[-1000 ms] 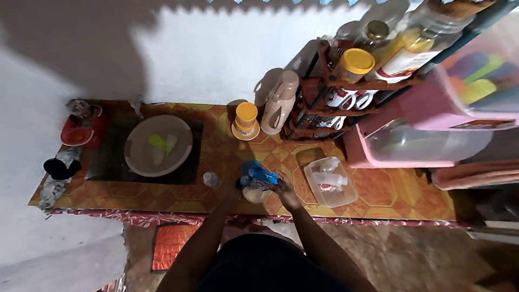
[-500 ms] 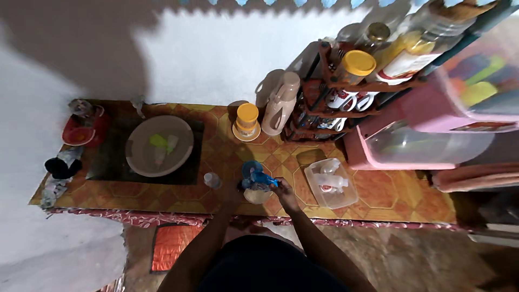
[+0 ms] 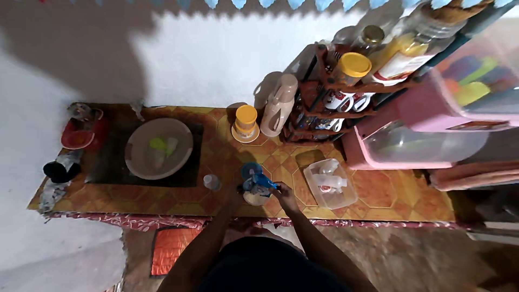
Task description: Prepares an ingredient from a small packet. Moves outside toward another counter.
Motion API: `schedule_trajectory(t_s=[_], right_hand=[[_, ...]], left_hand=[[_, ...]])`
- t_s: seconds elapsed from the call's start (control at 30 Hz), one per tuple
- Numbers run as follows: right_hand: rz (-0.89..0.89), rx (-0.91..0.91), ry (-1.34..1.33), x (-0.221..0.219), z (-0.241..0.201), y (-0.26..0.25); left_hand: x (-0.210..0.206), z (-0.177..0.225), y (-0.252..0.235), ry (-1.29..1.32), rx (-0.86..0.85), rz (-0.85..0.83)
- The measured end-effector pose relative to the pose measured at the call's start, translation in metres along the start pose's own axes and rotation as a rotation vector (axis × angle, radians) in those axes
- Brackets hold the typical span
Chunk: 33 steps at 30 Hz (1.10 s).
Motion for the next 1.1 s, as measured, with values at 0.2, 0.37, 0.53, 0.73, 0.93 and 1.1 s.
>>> schedule_trajectory(t_s=[0.2, 0.37, 0.53, 0.73, 0.93, 1.1], right_hand=[[0.003, -0.037, 0.066, 0.003, -0.001, -0.003], [-0.094, -0.112, 0.253, 0.007, -0.008, -0.003], [-0.253, -0.023, 0.465, -0.005, -0.036, -0.009], [-0.245, 0.131, 0.467, -0.016, -0.047, -0.017], [-0.212, 0.277, 0.337, -0.018, -0.06, -0.016], [-0.133, 0.346, 0.353, -0.014, -0.074, -0.016]], left_hand=[[-0.003, 0.001, -0.004, -0.039, 0.02, -0.028], [-0.008, -0.004, -0.005, -0.037, 0.021, -0.041], [-0.013, -0.007, -0.009, -0.077, 0.024, -0.084], [-0.016, -0.008, -0.016, -0.088, -0.038, -0.068], [-0.015, -0.005, -0.014, -0.136, -0.032, -0.093], [-0.013, -0.001, -0.012, -0.125, -0.002, -0.1]])
Point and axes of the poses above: each hand's wrist, its own y-axis away from the middle knuckle, its own x-axis out of the back of the hand, z = x × y, the point moved 9 cm from there along -y, towards the middle knuckle, and after that the axes turned 8 degrees about z, right-handed, at the moved point
